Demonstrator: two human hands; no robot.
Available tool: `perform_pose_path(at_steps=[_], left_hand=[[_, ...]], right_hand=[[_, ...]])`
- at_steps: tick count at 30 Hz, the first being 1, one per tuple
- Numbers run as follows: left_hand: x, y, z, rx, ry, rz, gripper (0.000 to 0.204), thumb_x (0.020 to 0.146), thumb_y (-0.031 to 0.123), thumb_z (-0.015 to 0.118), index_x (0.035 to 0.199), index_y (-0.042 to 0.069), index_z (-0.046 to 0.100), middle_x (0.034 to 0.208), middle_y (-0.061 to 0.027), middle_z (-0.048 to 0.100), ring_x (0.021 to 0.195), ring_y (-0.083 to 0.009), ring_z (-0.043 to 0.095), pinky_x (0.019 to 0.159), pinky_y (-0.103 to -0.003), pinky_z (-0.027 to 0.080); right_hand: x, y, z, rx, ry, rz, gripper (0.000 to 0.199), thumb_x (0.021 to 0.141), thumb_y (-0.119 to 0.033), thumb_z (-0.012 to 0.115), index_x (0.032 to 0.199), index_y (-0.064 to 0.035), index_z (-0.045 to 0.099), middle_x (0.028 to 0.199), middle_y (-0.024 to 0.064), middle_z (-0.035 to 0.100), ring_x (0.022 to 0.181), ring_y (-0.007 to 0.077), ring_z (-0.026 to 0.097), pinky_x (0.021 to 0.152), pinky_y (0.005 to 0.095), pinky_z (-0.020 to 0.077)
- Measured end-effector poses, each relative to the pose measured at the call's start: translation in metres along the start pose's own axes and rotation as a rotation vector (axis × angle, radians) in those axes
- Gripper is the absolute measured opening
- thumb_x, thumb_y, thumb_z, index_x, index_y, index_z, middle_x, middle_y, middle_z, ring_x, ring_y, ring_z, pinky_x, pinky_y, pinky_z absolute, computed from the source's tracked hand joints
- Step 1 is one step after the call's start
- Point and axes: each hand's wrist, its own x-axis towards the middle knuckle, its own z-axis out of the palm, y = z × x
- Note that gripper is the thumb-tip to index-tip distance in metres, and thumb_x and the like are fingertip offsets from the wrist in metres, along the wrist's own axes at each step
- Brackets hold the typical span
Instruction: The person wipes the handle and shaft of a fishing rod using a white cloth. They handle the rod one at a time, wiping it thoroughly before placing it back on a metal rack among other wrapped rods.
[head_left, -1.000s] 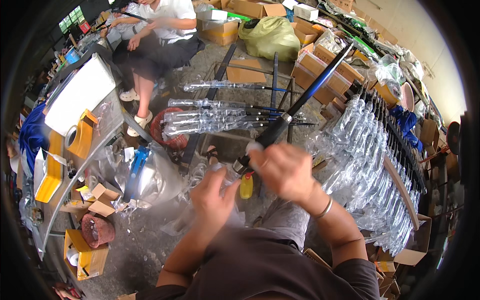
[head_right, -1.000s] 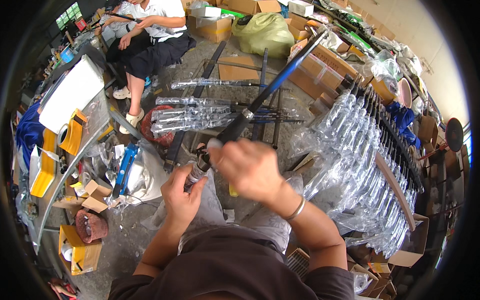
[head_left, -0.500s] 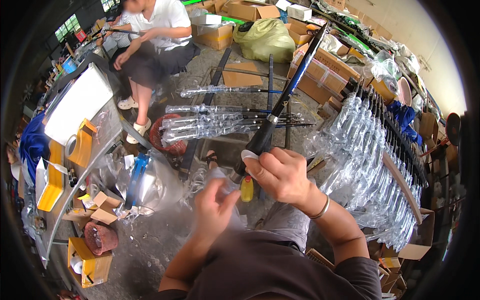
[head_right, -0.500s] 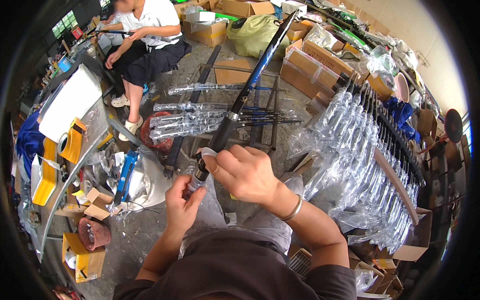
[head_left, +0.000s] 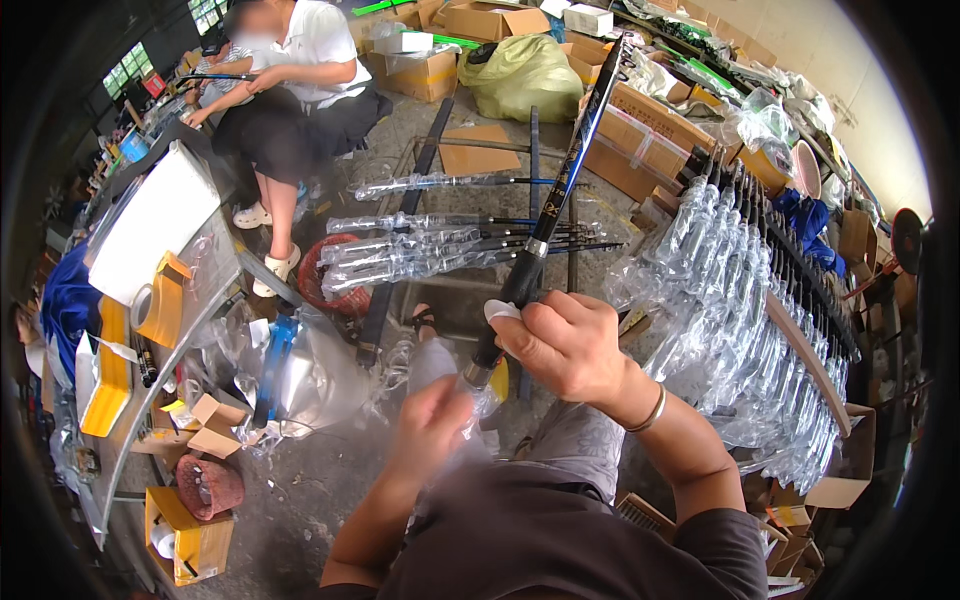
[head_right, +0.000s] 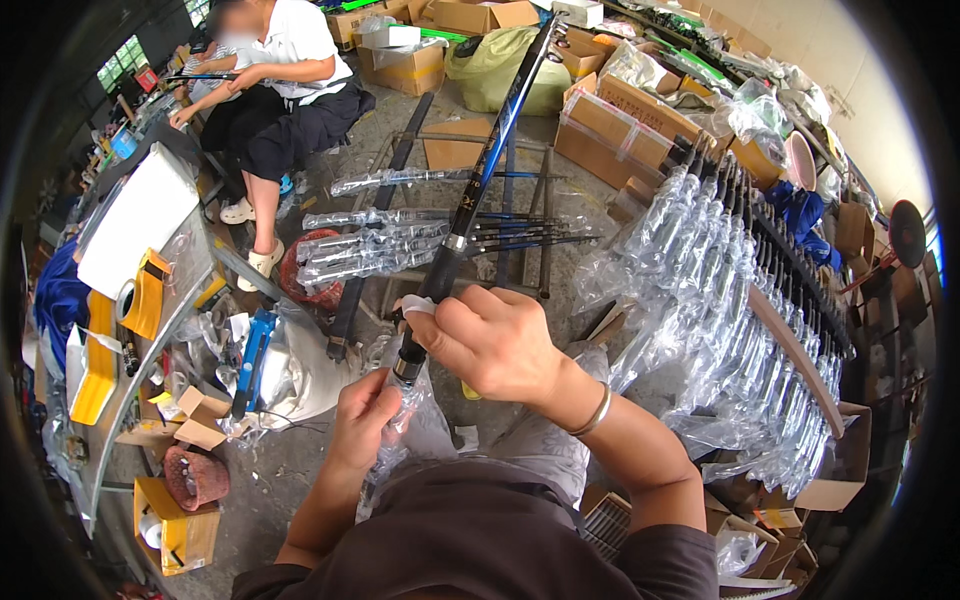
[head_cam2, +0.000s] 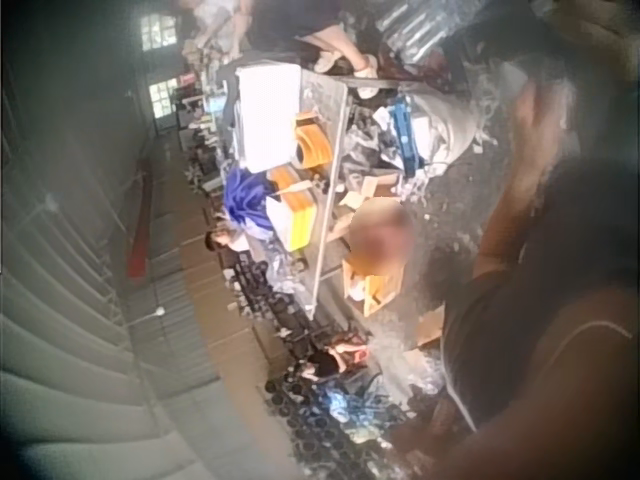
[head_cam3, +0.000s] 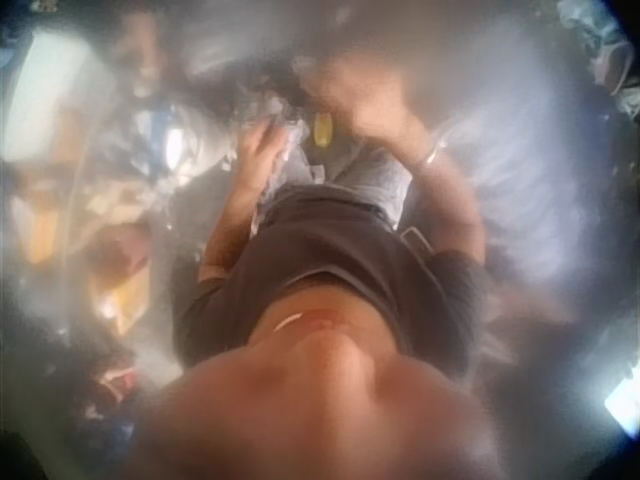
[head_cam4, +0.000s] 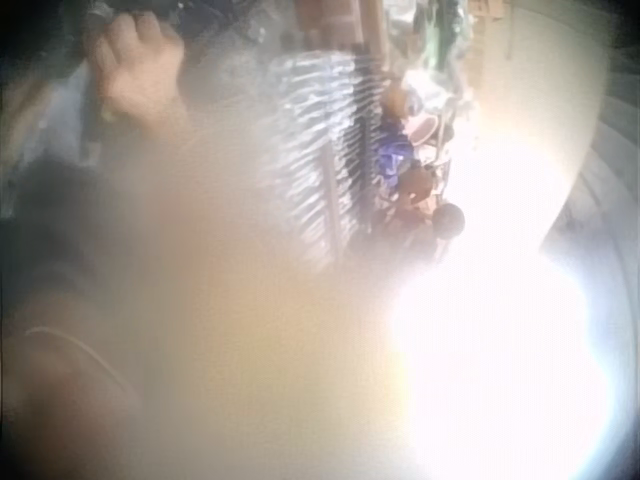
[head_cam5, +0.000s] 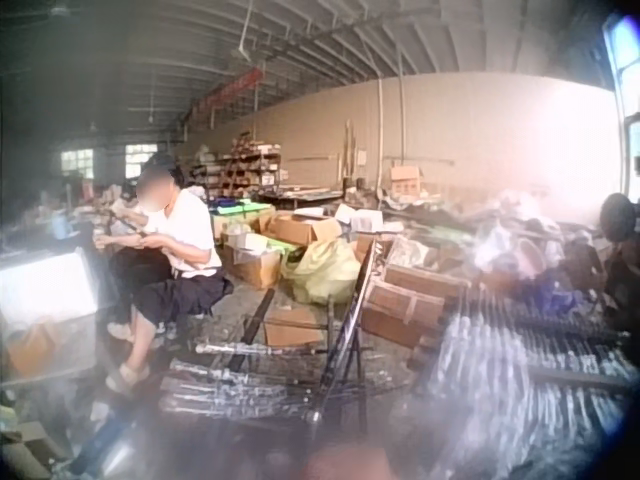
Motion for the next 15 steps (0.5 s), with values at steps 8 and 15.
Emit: perform_pose_path(at_steps=[8,15], left_hand=[[0.001,0.001,-0.007,-0.282,-0.191,-0.231,0.052,0.090,0.043,0.054,0.105,-0.007,0.052,0.060,-0.0023,0.046,0.044,-0.0061,0.037,0.039,-0.021,0.029],[0.006,-0.004,-0.017,-0.537,-0.399,-0.340,0.058,0.089,0.047,0.052,0.105,-0.009,0.051,0.056,-0.0009,0.041,0.040,-0.0066,0.034,0.038,-0.023,0.028]], right_hand=[[-0.003,-0.001,-0.003,0.045,-0.032,-0.035,0.028,0.062,-0.005,0.072,0.088,-0.0022,0.063,0.062,0.0000,0.042,0.050,0.0130,0.046,0.039,0.0258,0.0370],[-0.004,0.003,0.001,0.035,0.009,-0.004,0.030,0.066,-0.012,0.072,0.094,-0.0068,0.063,0.064,-0.0003,0.043,0.051,0.0132,0.046,0.040,0.0269,0.0380]])
